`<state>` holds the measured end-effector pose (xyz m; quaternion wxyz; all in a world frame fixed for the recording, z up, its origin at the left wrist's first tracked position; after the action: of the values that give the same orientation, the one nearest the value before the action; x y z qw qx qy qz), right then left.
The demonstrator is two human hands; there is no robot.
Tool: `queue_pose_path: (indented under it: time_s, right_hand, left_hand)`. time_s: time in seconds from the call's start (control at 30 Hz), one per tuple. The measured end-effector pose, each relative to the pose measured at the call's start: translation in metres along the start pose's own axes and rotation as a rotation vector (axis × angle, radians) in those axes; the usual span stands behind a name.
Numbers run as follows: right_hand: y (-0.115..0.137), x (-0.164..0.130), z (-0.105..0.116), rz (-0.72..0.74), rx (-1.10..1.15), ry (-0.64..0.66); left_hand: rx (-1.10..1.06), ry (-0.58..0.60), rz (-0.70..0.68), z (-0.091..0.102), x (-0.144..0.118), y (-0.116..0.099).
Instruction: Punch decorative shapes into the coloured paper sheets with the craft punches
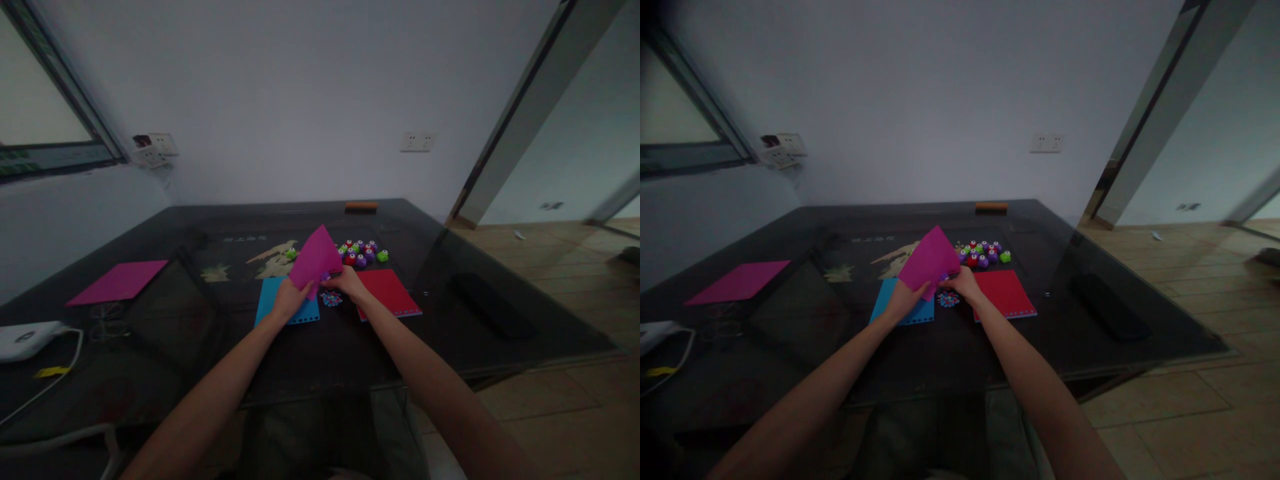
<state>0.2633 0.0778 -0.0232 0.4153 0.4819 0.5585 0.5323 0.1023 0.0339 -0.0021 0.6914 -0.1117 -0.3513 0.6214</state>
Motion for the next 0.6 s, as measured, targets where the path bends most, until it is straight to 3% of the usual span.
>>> queue_pose_path:
  time_s: [0.2,0.33,0.43,0.6]
  right_hand:
    - [-0.001,0.000,0.011,0.031,-0.124,-0.168]
    - [0.026,-0.010,0.020,0.269,-0.389,-0.278]
    - [0.040,-0.017,0.011,0.387,-0.635,-0.202]
    - [0.036,-0.019,-0.009,0.358,-0.809,-0.028]
  left_hand:
    - [-0.081,-0.037,0.022,0.000,0.004,0.006]
    - [-0.072,-0.021,0.017,-0.002,0.004,0.006]
    - [-0.074,0.004,0.012,-0.003,0.003,0.005]
    - [-0.056,0.015,0.004,-0.002,0.002,0.004]
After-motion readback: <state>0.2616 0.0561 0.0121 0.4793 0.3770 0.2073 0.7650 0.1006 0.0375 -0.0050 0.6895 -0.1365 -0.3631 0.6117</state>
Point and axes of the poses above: each hand's wrist, its own x-axis towards the middle knuckle, its own z-axis out of the back of the hand, y = z × x, the point moved 6 cm from there along x, towards the middle knuckle, and after that the axes turned 11 degrees about x, right-handed, at the moved point
